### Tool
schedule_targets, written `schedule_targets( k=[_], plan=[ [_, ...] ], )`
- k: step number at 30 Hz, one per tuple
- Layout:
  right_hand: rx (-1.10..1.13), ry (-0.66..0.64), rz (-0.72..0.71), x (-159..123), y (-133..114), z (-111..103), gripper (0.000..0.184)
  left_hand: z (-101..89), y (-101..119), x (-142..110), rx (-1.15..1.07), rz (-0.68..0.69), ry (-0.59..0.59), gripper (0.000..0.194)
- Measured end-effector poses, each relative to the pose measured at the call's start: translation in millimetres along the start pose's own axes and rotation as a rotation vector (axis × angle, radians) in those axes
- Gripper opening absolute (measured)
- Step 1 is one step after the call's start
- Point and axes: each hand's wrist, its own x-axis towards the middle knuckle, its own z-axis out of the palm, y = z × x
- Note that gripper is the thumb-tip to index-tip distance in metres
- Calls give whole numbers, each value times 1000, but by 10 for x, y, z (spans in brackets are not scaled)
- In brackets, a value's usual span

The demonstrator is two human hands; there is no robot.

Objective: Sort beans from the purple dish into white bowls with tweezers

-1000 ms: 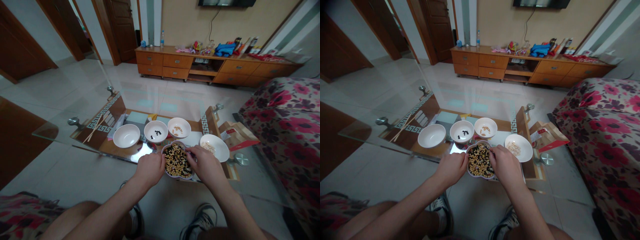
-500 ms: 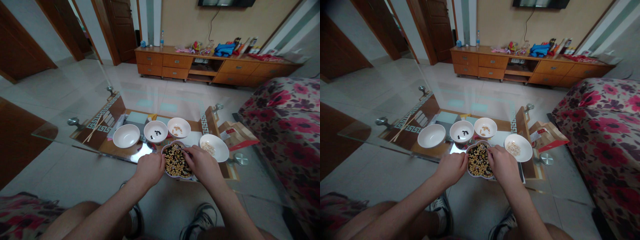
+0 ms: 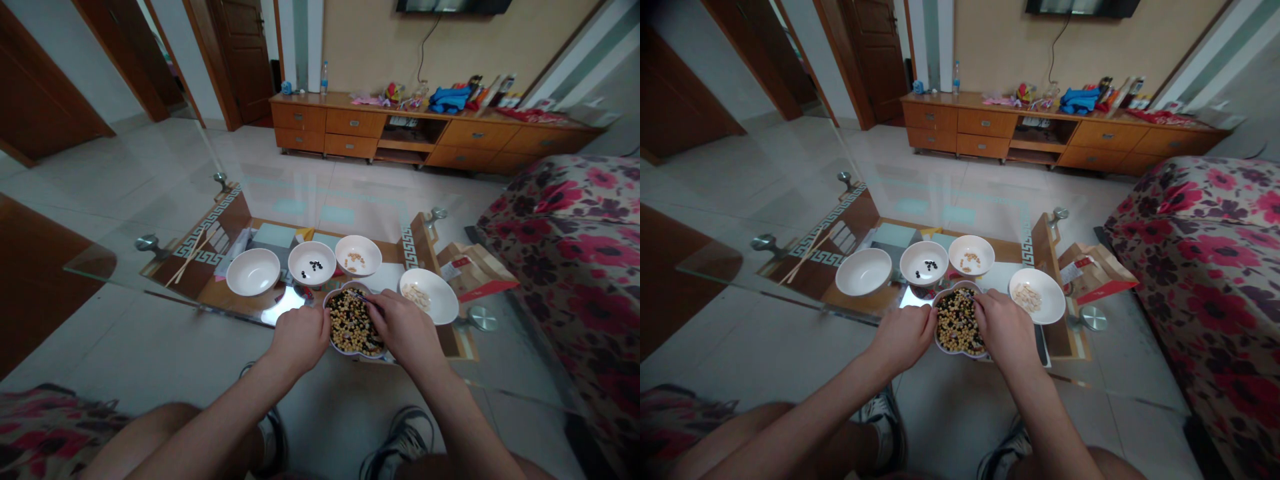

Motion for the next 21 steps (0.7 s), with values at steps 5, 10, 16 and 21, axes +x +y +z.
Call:
schedule_targets(
  k=[5,10,16,21],
  plan=[
    [-21,4,0,-4,5,-16,29,5,-3,1,-1,0,-1,56],
    [-39,12,23,-11,6,-67,28,0,-5,3,5,-2,-1,56],
    [55,64,47,-19,1,-183,27,-2,-5,1,0,-5,-12,57],
    [120,198,48,-32,205,-328,29,8,-9,2,-1,6,2,56]
  ],
)
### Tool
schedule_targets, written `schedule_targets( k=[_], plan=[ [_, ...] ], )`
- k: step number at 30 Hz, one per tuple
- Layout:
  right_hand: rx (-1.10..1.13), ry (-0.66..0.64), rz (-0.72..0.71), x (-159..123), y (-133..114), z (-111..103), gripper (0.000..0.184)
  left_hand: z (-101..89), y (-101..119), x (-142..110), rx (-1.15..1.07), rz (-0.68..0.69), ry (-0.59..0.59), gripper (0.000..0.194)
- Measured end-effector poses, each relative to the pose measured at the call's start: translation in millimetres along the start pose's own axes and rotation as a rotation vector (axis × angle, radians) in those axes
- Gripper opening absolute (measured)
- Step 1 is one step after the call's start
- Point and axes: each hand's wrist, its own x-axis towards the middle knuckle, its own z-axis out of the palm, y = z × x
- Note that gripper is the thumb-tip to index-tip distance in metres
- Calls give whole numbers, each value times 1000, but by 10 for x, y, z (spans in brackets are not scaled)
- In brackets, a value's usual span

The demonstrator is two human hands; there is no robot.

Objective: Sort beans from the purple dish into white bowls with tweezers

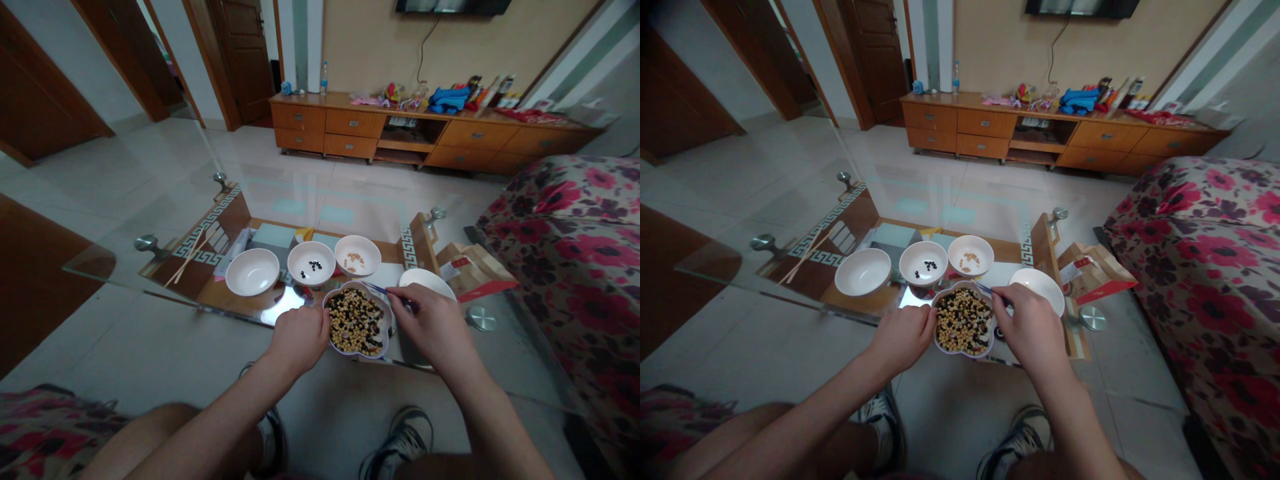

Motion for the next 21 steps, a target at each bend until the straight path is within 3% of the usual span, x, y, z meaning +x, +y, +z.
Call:
schedule_targets(
  k=[5,11,21],
  plan=[
    [-82,116,81,-10,305,-217,29,14,-2,6,5,1,9,56],
    [-323,82,340,-59,447,-329,33,-8,15,7,6,-21,-26,55],
    [-386,158,301,-94,582,-265,30,-28,17,1,-10,-28,-52,57]
  ],
)
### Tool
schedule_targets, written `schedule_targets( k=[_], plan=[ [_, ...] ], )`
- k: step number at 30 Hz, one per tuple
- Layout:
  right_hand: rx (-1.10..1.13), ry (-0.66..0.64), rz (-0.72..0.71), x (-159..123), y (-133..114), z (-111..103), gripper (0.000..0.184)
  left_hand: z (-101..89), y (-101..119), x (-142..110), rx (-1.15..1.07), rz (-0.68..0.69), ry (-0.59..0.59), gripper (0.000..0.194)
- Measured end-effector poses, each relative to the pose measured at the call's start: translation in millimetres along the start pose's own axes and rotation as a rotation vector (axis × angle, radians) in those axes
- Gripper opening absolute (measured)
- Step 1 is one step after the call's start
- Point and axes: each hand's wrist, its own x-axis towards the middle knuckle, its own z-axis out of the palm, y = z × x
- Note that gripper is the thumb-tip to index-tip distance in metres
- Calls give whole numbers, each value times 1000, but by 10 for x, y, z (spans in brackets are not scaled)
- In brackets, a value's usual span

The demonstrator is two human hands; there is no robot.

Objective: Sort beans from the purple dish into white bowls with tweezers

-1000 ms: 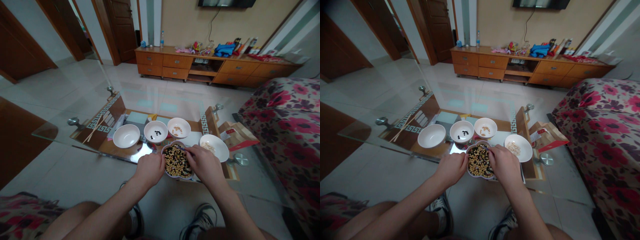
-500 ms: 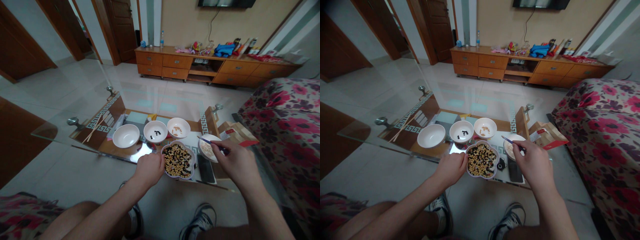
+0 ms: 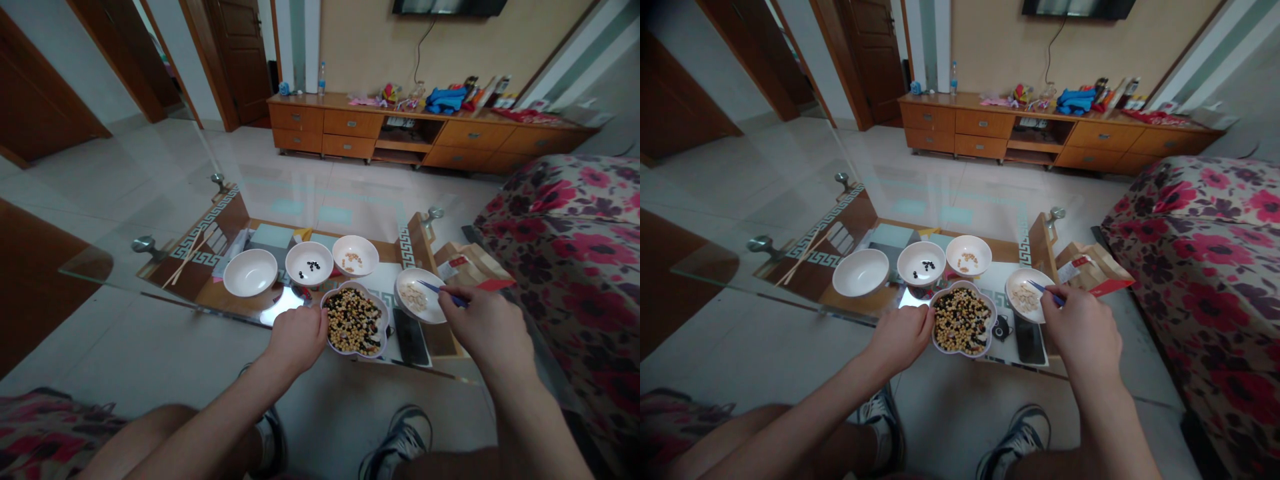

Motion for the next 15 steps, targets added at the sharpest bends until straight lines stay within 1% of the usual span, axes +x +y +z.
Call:
schedule_targets(
  k=[4,7,11,15],
  plan=[
    [45,-20,44,11,-85,-46,36,17,-8,4,-4,11,15,57],
    [178,-26,42,30,-200,-103,37,29,-12,6,0,19,29,56],
    [400,-58,-51,39,-349,-143,34,39,-17,5,9,31,49,57],
    [531,-189,-178,11,-439,-116,29,34,-18,6,13,27,39,56]
  ],
)
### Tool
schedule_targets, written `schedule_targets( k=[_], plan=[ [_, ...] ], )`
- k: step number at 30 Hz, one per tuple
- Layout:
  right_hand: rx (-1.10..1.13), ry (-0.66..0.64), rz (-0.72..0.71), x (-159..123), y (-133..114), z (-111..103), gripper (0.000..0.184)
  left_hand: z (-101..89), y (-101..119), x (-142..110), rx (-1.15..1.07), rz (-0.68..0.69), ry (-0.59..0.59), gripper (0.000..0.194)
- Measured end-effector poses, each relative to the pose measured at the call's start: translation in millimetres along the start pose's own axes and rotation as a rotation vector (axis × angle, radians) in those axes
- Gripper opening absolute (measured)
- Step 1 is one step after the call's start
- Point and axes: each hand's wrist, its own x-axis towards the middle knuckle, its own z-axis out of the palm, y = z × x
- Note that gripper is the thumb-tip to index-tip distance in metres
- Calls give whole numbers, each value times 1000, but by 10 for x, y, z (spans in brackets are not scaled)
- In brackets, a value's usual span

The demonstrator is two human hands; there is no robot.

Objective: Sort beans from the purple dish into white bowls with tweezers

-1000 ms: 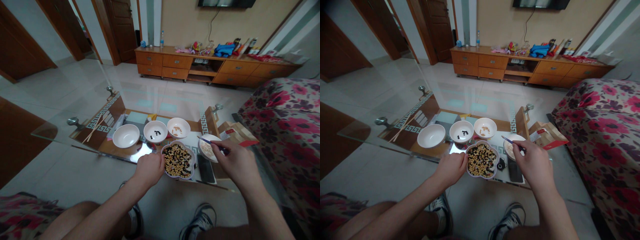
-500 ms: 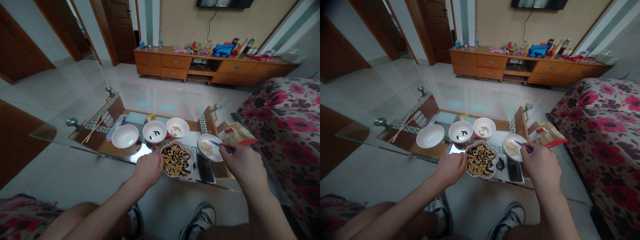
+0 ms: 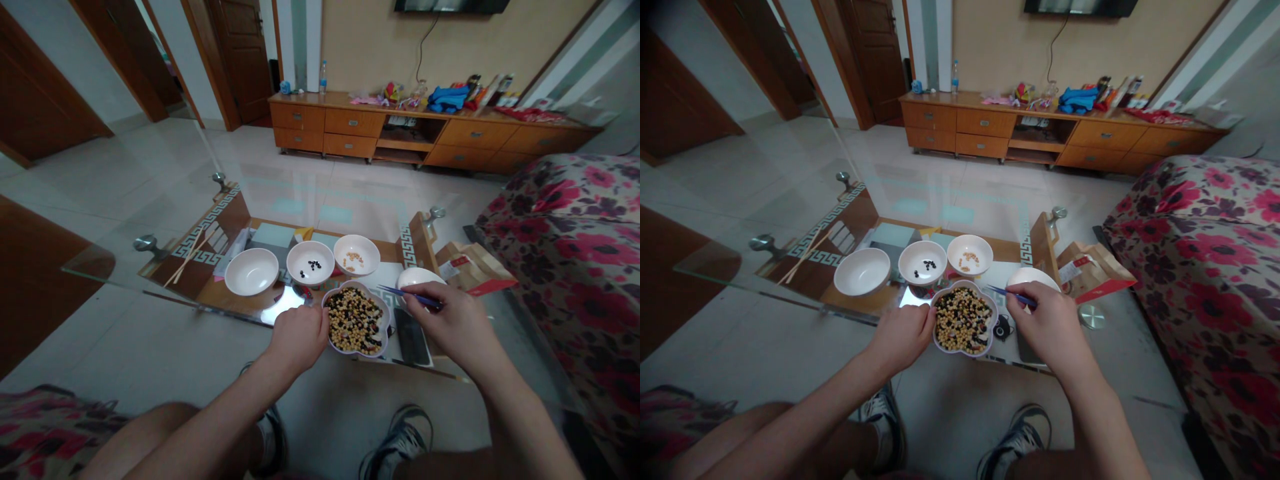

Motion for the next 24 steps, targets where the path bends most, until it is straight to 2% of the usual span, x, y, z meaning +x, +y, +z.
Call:
schedule_targets(
  k=[8,16,24],
  plan=[
    [94,-209,-50,-48,-29,112,24,-12,4,2,-13,-14,-15,56],
    [88,-325,-120,-82,-110,253,22,-11,2,-5,-2,-3,-2,57],
    [80,-364,-168,-118,-154,397,22,-7,2,0,-13,-5,-11,56]
  ],
)
